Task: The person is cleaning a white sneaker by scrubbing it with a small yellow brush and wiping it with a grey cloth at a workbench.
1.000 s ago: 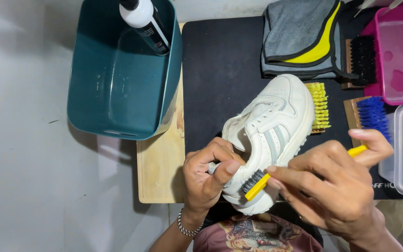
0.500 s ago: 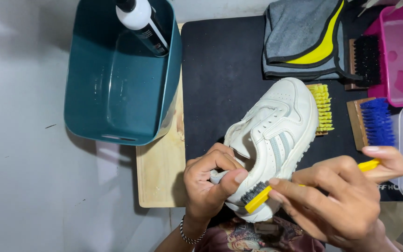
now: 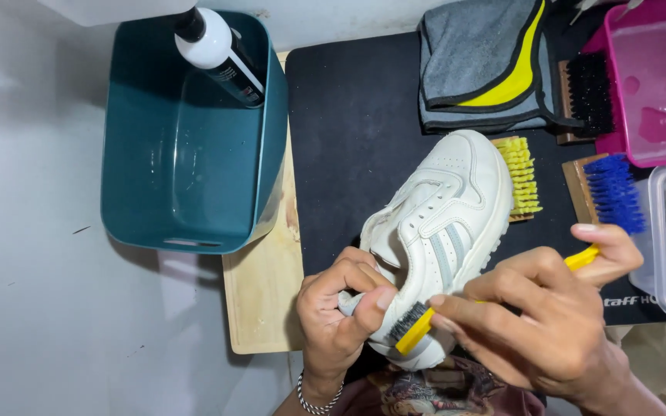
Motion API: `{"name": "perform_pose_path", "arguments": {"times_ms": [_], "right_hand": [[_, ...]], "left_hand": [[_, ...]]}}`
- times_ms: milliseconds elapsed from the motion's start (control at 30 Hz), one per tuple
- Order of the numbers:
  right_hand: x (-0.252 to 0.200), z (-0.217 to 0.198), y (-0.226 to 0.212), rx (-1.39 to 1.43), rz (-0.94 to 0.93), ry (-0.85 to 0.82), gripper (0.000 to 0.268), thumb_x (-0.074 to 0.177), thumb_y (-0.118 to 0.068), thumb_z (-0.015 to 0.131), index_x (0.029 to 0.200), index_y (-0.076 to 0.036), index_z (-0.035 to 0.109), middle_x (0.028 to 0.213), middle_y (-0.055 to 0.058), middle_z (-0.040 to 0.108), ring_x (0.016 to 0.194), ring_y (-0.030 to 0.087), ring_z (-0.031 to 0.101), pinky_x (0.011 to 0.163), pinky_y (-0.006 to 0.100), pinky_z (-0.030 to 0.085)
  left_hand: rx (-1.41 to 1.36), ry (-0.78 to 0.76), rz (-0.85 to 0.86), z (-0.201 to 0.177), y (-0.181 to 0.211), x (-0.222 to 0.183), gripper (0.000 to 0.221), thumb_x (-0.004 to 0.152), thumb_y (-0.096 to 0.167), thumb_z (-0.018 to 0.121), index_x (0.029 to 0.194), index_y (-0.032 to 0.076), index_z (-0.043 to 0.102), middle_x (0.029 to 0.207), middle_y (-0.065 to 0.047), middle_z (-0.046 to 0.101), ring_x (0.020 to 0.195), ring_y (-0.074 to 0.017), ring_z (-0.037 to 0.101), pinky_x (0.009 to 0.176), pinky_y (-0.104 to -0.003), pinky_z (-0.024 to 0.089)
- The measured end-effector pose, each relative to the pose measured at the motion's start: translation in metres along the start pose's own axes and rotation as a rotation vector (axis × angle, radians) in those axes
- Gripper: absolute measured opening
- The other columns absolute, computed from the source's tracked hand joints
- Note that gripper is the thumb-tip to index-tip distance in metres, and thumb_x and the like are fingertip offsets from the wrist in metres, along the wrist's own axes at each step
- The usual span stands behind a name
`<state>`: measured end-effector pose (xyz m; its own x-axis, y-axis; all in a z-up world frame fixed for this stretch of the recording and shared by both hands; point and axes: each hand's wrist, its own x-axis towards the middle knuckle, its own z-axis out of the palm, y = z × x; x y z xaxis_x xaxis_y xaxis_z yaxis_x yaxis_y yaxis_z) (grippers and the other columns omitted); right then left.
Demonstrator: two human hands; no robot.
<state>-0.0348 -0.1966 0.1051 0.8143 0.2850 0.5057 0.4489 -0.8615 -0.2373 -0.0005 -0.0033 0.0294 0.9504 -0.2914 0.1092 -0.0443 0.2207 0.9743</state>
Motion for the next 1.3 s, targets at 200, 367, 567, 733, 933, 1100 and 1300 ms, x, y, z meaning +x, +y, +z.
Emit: {"name": "perform_pose_path", "arguments": {"times_ms": [200,367,567,733,933,1100,1300], "right_hand": [[-0.008,0.004,0.011,0.023,0.003,0.03,0.01,0.089,-0.034,0.075,0.082,-0.027,0.072,0.068,-0.012,0.063,0.069,0.012,0.051,0.102,0.05,0.015],[-0.012,0.004,0.017,0.006,0.032,0.028,0.015,0.091,-0.035,0.073,0.084,-0.022,0.076,0.074,-0.009,0.067,0.072,0.014,0.052,0.103,0.047,0.016],[-0.013,0.001,0.013,0.036,0.079,0.016,0.007,0.092,-0.025,0.073,0.088,-0.02,0.074,0.078,-0.011,0.066,0.071,0.016,0.051,0.092,0.04,0.025],[-0.006,0.002,0.008,0.066,0.027,0.036,0.007,0.091,-0.03,0.072,0.085,-0.026,0.073,0.071,-0.017,0.062,0.068,0.01,0.051,0.102,0.048,0.012],[-0.005,0.005,0.021,0.001,-0.018,0.051,0.014,0.093,-0.036,0.073,0.083,-0.025,0.072,0.071,-0.011,0.062,0.073,0.016,0.05,0.103,0.05,0.016],[-0.009,0.005,0.031,-0.032,0.008,0.013,0.012,0.093,-0.032,0.076,0.085,-0.023,0.077,0.076,-0.011,0.067,0.072,0.015,0.052,0.105,0.047,0.015],[-0.013,-0.004,0.007,0.066,-0.018,-0.032,0.007,0.095,-0.032,0.064,0.093,-0.032,0.071,0.075,-0.021,0.057,0.069,0.009,0.051,0.098,0.049,0.015]], "left_hand": [[-0.003,0.01,-0.001,0.002,0.004,0.001,0.02,0.09,0.017,0.068,0.075,0.007,0.061,0.07,-0.004,0.067,0.072,-0.0203,0.056,0.075,-0.034,0.052],[0.015,-0.003,-0.014,0.003,0.001,-0.003,0.021,0.091,0.018,0.069,0.074,0.008,0.06,0.07,-0.003,0.067,0.074,-0.021,0.056,0.078,-0.034,0.052],[0.051,-0.024,0.009,0.005,0.004,-0.004,0.021,0.092,0.016,0.067,0.075,0.008,0.058,0.071,-0.003,0.067,0.073,-0.021,0.056,0.077,-0.034,0.052],[0.076,-0.037,0.043,0.005,0.005,-0.001,0.021,0.092,0.018,0.065,0.075,0.009,0.058,0.071,-0.005,0.067,0.069,-0.0201,0.056,0.078,-0.035,0.052],[0.086,-0.08,0.058,0.0,0.001,-0.001,0.021,0.093,0.019,0.064,0.076,0.009,0.058,0.073,-0.004,0.066,0.07,-0.02,0.055,0.08,-0.036,0.052],[0.109,-0.09,0.083,0.004,0.0,-0.003,0.022,0.093,0.019,0.063,0.075,0.007,0.06,0.071,-0.005,0.068,0.066,-0.018,0.057,0.082,-0.038,0.053],[0.196,-0.16,0.087,0.005,0.006,-0.003,0.024,0.098,0.021,0.06,0.079,0.007,0.063,0.074,-0.003,0.07,0.065,-0.0175,0.061,0.084,-0.037,0.053]]}}
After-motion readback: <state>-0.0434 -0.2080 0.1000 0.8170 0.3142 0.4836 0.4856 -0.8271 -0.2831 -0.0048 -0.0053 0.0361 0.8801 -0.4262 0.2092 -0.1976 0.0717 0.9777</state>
